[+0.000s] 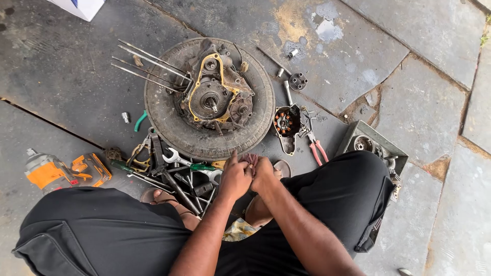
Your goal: The person sits on the ground repairing a scooter wheel hub assembly. They use a screwdriver to work on the hub, pick up a long rod and place it in a parts tray, handle small components from the tray, and use a hammer and wrench on the hub bolts.
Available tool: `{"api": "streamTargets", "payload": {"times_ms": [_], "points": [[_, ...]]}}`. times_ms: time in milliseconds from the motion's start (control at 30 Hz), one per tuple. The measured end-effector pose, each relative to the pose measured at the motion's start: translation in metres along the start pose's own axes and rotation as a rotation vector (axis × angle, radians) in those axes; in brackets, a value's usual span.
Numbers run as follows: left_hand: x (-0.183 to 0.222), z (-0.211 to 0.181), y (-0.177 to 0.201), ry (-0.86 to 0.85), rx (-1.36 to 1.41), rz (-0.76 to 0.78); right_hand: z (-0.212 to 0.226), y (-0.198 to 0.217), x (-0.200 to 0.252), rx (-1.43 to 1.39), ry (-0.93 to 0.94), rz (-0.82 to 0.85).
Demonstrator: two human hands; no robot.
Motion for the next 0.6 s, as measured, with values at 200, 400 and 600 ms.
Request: {"api": "streamTargets", "payload": {"times_ms": [200,400,600], "points": [[0.001,-0.053,0.043,0.046,0.091,-0.018,0.027,0.009,-0.017,-0.073,0.192,-0.048],[0.000,-0.049,0.042,0.107,0.149,-0.066,0.037,-0.025,0.009,-0.035,0.229,0.017],[-0.002,-0.043,0.034,0.130,0.134,-0.018,0.035,-0.023,0.009,-0.052,0.217,-0.010]]}}
Point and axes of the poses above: each hand's wrist, its own x-axis away from the middle knuckle, its own y-axis out of the back of the hand, z = x × y, the point moved 8 cm from there along -x, towards the middle knuckle, and after that the axes turned 2 degrees about -x, right-handed, at the moved point
